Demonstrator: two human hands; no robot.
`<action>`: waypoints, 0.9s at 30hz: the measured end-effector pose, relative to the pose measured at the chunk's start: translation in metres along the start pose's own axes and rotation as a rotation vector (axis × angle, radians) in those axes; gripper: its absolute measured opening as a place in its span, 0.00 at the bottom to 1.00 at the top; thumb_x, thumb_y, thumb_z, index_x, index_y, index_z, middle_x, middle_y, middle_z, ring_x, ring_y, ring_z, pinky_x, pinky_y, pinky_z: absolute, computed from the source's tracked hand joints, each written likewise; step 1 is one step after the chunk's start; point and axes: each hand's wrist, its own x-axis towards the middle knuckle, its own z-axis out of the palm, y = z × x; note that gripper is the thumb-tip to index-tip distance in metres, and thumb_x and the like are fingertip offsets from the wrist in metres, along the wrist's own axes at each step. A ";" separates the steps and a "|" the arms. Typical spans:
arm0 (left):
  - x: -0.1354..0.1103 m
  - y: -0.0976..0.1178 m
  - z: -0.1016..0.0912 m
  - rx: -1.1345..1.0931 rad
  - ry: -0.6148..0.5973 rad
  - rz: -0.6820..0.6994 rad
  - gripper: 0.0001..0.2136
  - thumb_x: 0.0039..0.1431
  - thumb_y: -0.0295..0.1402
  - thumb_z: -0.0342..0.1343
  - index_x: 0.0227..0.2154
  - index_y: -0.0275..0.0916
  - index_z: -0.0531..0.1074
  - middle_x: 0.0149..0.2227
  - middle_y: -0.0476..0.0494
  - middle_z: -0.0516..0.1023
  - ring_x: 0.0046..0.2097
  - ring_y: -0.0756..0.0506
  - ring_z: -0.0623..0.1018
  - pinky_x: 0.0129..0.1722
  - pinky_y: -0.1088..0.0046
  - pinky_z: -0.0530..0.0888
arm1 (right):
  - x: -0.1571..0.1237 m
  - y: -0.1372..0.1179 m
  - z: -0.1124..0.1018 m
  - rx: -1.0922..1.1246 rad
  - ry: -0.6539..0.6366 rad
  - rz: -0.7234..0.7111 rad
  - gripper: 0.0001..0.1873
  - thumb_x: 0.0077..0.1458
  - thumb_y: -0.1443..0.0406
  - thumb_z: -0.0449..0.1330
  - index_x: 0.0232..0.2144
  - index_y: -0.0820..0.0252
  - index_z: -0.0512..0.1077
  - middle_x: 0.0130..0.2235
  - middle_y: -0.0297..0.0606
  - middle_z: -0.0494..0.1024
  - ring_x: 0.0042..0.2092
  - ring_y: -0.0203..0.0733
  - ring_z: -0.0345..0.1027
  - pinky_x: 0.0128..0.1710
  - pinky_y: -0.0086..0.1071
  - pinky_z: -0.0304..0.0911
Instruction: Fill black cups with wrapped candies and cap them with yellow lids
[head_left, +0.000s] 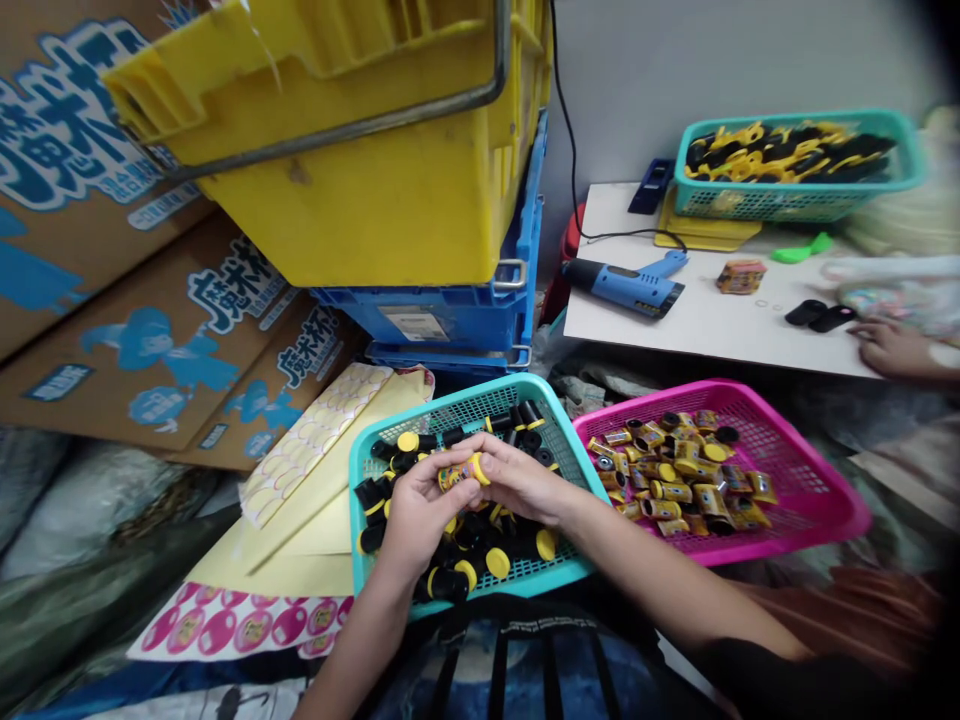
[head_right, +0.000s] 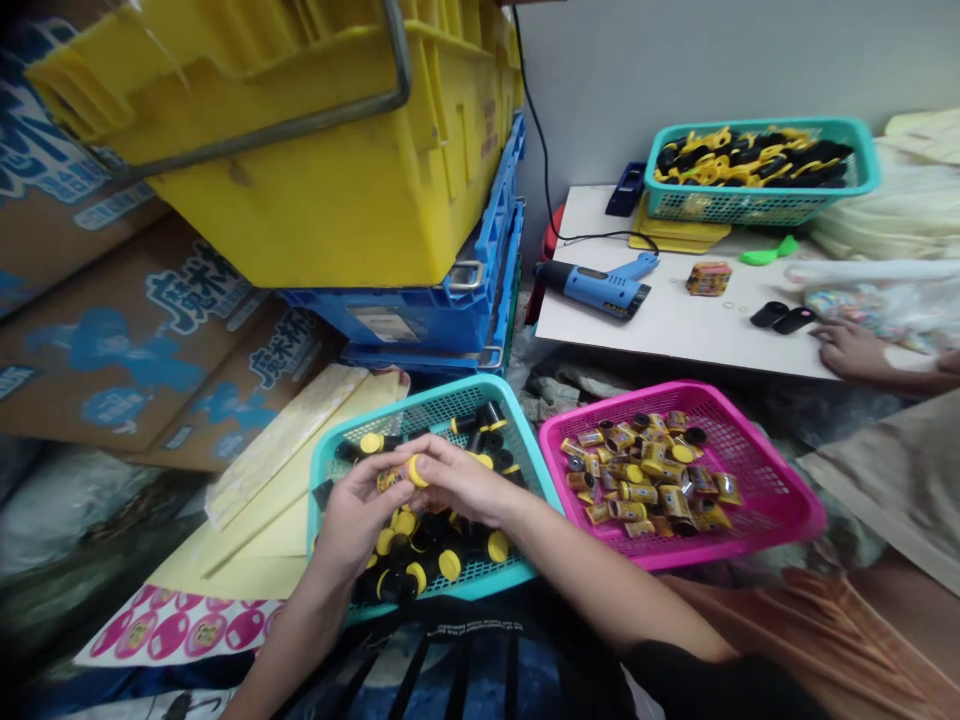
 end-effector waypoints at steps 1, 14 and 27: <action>-0.002 0.000 0.000 0.005 -0.005 0.008 0.13 0.41 0.31 0.68 0.33 0.38 0.77 0.35 0.45 0.80 0.33 0.48 0.78 0.32 0.74 0.76 | -0.002 0.000 -0.001 -0.012 -0.003 0.000 0.21 0.49 0.54 0.66 0.41 0.58 0.68 0.34 0.32 0.71 0.32 0.31 0.67 0.35 0.28 0.64; -0.009 0.010 -0.014 0.179 -0.170 0.060 0.23 0.48 0.38 0.64 0.48 0.41 0.66 0.42 0.40 0.78 0.41 0.44 0.79 0.40 0.67 0.75 | -0.069 -0.028 0.013 -1.224 0.437 -0.627 0.16 0.52 0.60 0.63 0.43 0.56 0.70 0.42 0.40 0.73 0.44 0.44 0.67 0.46 0.39 0.62; 0.031 -0.042 -0.045 1.197 -0.337 0.129 0.07 0.54 0.34 0.56 0.26 0.40 0.77 0.31 0.44 0.79 0.39 0.42 0.74 0.39 0.67 0.68 | -0.054 -0.045 -0.009 -1.747 0.663 -0.212 0.17 0.57 0.57 0.56 0.45 0.59 0.72 0.46 0.46 0.75 0.50 0.51 0.66 0.51 0.46 0.60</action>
